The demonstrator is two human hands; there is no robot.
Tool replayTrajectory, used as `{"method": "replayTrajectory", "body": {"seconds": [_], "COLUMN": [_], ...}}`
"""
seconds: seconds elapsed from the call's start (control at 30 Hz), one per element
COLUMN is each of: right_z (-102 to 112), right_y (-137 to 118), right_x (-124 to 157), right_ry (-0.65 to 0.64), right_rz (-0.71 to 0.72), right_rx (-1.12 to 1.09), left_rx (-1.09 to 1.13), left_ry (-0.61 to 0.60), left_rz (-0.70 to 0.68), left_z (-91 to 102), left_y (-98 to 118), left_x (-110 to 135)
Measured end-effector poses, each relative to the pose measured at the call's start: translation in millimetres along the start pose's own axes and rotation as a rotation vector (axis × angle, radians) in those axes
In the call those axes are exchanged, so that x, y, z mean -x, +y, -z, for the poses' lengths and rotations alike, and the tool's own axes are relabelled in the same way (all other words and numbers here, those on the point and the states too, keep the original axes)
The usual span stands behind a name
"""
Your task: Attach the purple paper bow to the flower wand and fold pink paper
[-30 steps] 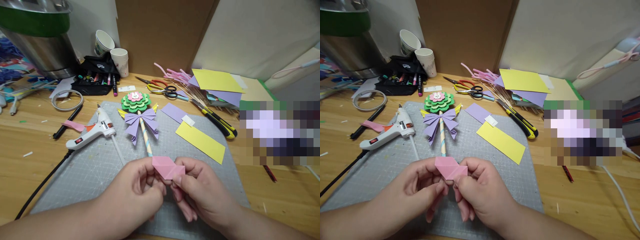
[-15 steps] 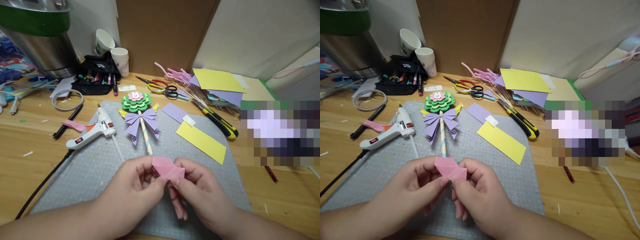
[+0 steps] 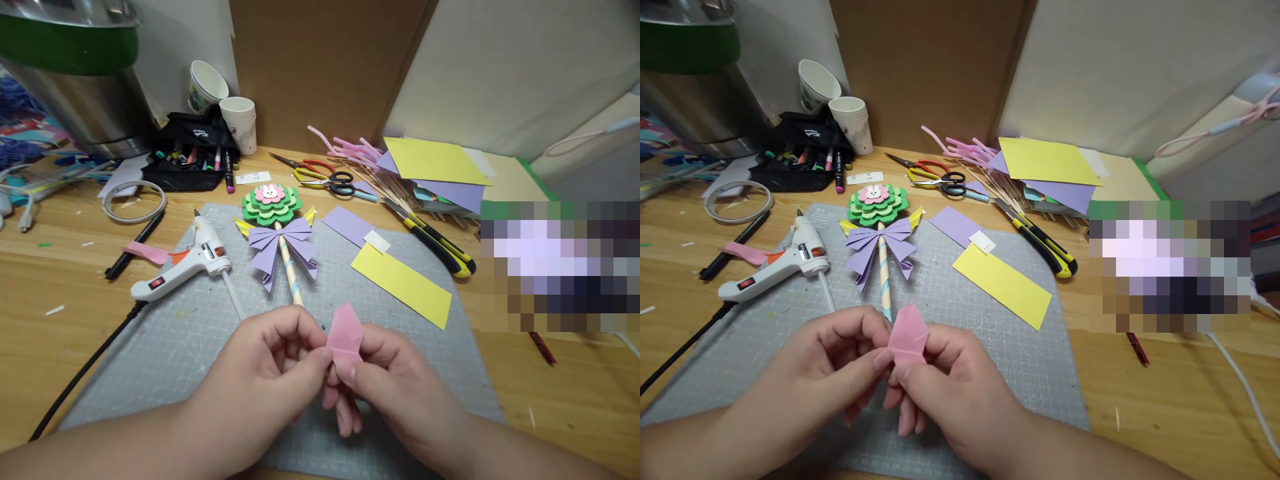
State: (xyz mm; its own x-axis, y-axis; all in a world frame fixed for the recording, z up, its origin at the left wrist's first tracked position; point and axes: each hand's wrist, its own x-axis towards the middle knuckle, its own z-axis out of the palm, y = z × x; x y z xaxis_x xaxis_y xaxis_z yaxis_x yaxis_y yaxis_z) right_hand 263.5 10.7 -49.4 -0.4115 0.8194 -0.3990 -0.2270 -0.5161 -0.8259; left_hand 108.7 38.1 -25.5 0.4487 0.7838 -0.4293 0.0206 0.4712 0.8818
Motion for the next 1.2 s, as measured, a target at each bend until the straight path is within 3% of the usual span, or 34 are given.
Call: {"method": "replayTrajectory", "body": {"seconds": [0.1, 0.23, 0.7, 1.0, 1.2], "right_z": [-0.5, 0.9, 3.2, -0.5, -0.7], "right_y": [-1.3, -0.3, 0.6, -4.0, -2.8], "right_x": [2.8, 4.4, 6.5, 8.2, 7.1], "right_ry": [0.063, 0.115, 0.03, 0.012, 0.021], "right_rz": [0.102, 0.144, 0.111, 0.122, 0.095], "right_rx": [0.103, 0.053, -0.056, 0.041, 0.095], "left_rx": [0.051, 0.026, 0.155, 0.281, 0.179], "left_ry": [-0.009, -0.023, -0.114, -0.174, -0.147], "left_rz": [-0.019, 0.041, 0.145, 0.086, 0.056], "left_z": [-1.1, 0.8, 8.0, 4.6, 4.7], "left_y": [2.8, 1.6, -0.9, 2.5, 2.0], "left_x": [-0.8, -0.2, -3.7, -0.5, -0.4]}}
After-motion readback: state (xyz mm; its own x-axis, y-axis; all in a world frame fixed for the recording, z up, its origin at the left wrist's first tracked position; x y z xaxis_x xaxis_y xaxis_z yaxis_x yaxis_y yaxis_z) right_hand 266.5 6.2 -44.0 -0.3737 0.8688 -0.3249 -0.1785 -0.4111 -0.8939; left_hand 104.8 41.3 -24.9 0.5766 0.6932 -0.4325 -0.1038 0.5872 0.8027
